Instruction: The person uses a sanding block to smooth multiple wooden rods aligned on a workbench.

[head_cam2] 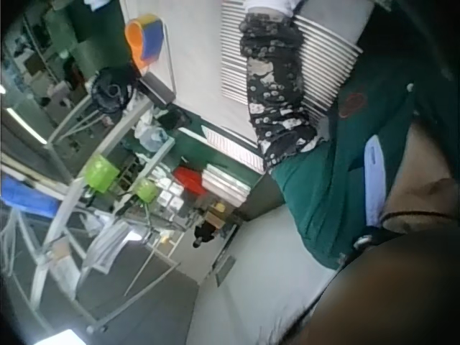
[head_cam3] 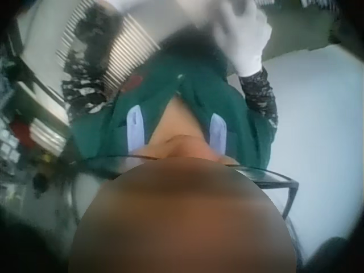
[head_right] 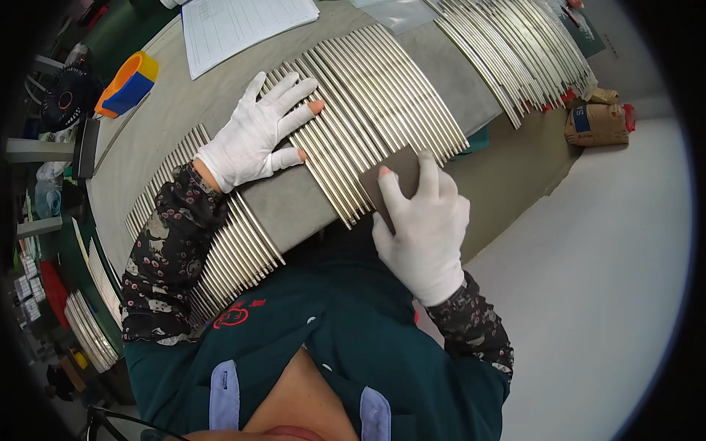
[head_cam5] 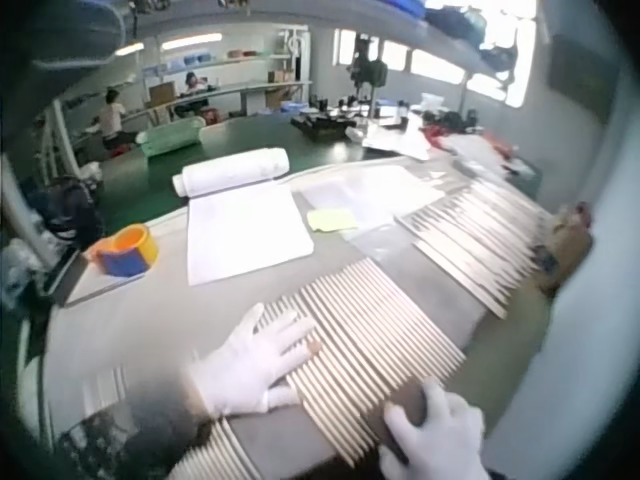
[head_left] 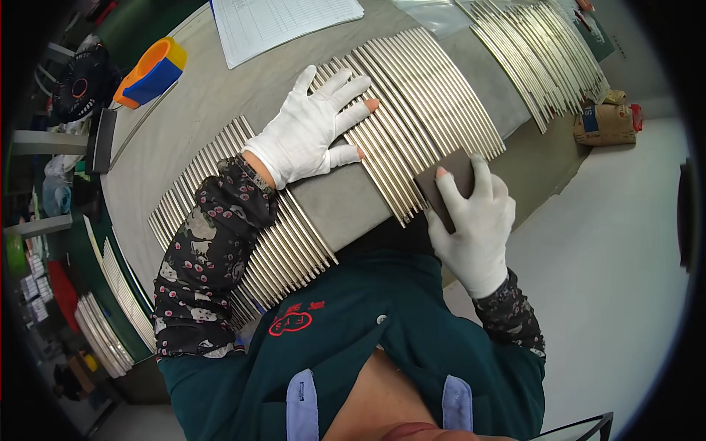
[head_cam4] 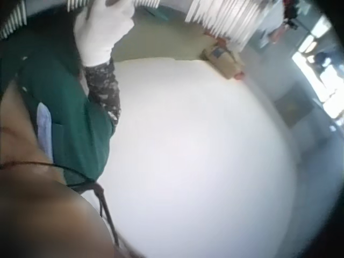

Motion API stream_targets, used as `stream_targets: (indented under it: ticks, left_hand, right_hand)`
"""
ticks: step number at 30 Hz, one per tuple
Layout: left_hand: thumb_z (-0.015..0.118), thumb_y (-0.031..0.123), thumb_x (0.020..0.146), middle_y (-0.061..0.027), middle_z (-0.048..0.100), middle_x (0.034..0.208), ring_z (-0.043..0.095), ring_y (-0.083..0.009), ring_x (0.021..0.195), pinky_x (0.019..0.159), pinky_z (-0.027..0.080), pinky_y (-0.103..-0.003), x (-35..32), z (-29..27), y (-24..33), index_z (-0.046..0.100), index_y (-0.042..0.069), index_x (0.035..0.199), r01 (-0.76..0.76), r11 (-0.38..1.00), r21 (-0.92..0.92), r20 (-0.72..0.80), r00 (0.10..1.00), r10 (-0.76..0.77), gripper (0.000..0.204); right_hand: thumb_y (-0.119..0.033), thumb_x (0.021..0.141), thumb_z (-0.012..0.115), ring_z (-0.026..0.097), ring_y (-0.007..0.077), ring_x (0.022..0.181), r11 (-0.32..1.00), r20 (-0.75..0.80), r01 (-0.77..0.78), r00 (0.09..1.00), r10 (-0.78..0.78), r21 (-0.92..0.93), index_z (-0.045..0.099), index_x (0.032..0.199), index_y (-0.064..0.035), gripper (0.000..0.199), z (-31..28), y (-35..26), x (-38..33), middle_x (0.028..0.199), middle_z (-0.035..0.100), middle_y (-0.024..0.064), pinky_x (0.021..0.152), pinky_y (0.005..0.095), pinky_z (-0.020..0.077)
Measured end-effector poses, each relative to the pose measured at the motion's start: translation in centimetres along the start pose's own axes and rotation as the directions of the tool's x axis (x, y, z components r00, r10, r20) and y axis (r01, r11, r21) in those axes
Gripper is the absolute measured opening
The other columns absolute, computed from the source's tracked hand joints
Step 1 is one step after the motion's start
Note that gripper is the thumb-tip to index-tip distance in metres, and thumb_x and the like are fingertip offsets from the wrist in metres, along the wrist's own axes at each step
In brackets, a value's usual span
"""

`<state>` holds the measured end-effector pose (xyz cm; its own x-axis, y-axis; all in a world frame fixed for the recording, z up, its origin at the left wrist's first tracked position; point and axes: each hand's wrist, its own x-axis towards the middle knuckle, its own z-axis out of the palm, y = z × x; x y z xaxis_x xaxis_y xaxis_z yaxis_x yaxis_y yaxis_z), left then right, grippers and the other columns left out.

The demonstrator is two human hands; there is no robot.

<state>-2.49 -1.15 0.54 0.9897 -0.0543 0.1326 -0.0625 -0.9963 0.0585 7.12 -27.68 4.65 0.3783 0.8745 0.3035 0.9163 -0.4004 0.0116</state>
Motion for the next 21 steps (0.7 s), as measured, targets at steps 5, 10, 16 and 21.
stream_targets:
  ticks: [5,10,16,21]
  left_hand:
    - [0.042,0.061,0.093,-0.0156,0.031,0.154,0.029,-0.038,0.142,0.115,0.016,-0.061,0.0,0.3,-0.5,0.034,0.017,0.149,-0.023,0.999,0.024,-0.026,0.999,0.023,0.071]
    - [0.04,0.062,0.093,-0.016,0.031,0.154,0.029,-0.0378,0.142,0.114,0.017,-0.061,0.0,0.4,-0.4,0.036,0.016,0.147,-0.025,0.999,0.028,-0.004,1.0,0.025,0.071]
    - [0.042,0.059,0.094,-0.0164,0.031,0.154,0.029,-0.0384,0.142,0.114,0.017,-0.061,-0.3,0.1,-0.3,0.034,0.017,0.149,-0.012,0.999,0.043,-0.012,1.0,0.012,0.07]
    - [0.042,0.061,0.093,-0.0169,0.03,0.155,0.03,-0.0389,0.142,0.115,0.017,-0.06,-0.8,-0.1,-0.1,0.033,0.017,0.149,0.007,1.0,0.029,0.007,1.0,-0.007,0.072]
  right_hand:
    - [-0.019,0.068,0.073,0.057,0.0341,0.102,1.0,-0.023,-0.019,1.0,0.02,0.017,0.064,0.116,-0.0143,0.049,0.6,-0.8,2.7,0.127,0.051,0.0254,0.069,0.0389,0.0466]
    - [-0.017,0.059,0.079,0.053,0.0358,0.107,0.994,0.152,-0.101,0.984,0.094,0.041,0.063,0.118,-0.0157,0.061,-2.7,1.2,-4.1,0.133,0.048,0.0258,0.082,0.0432,0.0423]
    - [-0.016,0.059,0.078,0.05,0.0342,0.111,0.985,0.05,-0.136,0.99,0.132,0.101,0.062,0.12,-0.0174,0.063,-2.3,0.6,-3.9,0.135,0.047,0.0232,0.088,0.043,0.0386]
    - [-0.017,0.059,0.078,0.05,0.0334,0.112,0.988,0.046,-0.099,0.995,0.094,0.122,0.061,0.121,-0.0182,0.064,-1.7,0.2,-3.4,0.136,0.047,0.023,0.087,0.0426,0.0382]
